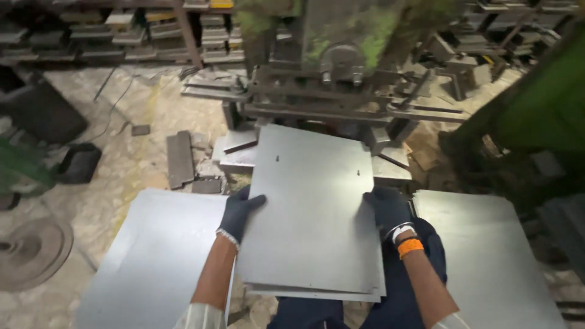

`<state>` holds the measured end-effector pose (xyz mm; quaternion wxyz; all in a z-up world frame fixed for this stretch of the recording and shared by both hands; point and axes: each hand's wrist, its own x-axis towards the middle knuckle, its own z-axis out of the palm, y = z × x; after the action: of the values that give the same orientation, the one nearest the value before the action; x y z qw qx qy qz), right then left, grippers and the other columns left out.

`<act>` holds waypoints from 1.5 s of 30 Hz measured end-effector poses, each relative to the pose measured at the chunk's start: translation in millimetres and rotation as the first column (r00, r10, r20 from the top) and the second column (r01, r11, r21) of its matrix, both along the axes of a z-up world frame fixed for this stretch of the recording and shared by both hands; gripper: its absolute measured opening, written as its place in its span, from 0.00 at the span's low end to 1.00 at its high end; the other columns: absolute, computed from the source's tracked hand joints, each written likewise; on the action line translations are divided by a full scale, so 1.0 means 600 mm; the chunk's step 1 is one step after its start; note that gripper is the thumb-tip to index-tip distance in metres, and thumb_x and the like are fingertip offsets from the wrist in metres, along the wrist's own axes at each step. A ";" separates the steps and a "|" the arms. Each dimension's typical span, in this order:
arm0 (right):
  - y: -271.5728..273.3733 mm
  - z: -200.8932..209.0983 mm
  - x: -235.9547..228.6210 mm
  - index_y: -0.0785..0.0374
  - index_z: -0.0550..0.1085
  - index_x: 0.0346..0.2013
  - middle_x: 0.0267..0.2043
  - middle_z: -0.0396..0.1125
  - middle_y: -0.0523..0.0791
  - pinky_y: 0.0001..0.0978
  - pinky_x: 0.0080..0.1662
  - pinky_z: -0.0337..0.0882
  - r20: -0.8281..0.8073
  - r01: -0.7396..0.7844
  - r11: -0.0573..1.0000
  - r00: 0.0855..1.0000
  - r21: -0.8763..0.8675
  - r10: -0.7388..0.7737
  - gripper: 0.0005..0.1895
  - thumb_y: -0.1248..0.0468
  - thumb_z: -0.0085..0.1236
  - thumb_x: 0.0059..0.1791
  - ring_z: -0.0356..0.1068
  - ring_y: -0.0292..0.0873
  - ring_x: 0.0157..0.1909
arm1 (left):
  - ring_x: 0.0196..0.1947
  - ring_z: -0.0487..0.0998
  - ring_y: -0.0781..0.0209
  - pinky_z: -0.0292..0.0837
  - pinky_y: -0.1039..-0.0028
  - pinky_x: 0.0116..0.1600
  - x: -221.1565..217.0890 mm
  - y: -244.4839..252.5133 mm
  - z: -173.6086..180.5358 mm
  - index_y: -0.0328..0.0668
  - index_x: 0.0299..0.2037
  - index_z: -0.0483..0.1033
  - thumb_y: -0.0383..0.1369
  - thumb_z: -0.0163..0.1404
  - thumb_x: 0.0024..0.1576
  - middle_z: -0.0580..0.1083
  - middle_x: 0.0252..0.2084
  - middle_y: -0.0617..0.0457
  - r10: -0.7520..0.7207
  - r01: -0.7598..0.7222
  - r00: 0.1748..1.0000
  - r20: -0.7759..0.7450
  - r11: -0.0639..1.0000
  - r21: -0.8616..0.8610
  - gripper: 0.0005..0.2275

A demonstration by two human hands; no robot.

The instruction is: The recorder takes metal sheets from a pile, feeds them into a stamping machine, and then stacks the processed sheets.

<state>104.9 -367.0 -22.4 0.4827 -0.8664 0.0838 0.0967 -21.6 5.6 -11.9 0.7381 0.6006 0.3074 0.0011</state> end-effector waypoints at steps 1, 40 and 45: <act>0.005 -0.002 0.018 0.56 0.80 0.42 0.44 0.76 0.49 0.52 0.49 0.77 0.082 -0.026 0.913 0.994 -0.408 0.065 0.18 0.48 0.60 0.49 0.75 0.55 0.50 | 0.50 0.81 0.49 0.79 0.60 0.54 0.002 0.002 -0.002 0.44 0.61 0.76 0.30 0.68 0.44 0.79 0.52 0.46 0.014 -0.014 1.000 -0.007 0.999 0.047 0.30; 0.639 -0.263 -0.191 0.59 0.76 0.45 0.40 0.66 0.44 0.43 0.44 0.73 -0.283 -0.472 0.876 0.831 0.097 0.479 0.20 0.67 0.65 0.38 0.69 0.49 0.39 | 0.48 0.80 0.51 0.72 0.61 0.54 -0.140 0.494 -0.114 0.52 0.52 0.79 0.33 0.60 0.51 0.80 0.44 0.54 0.548 -0.267 0.785 0.288 -0.120 0.956 0.17; 0.604 -0.516 -0.180 0.54 0.79 0.46 0.47 0.75 0.46 0.39 0.52 0.73 0.009 -0.674 0.494 0.586 -0.549 0.810 0.21 0.71 0.56 0.39 0.75 0.52 0.48 | 0.68 0.68 0.49 0.51 0.51 0.73 -0.202 0.335 -0.173 0.46 0.66 0.73 0.47 0.56 0.57 0.73 0.67 0.49 0.559 0.222 0.826 -0.072 -0.206 0.953 0.27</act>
<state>-3.4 -4.7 -332.0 0.1622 -0.9113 -0.3454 0.1549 -142.8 206.5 -115.9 -0.1119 0.8640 0.4529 0.1893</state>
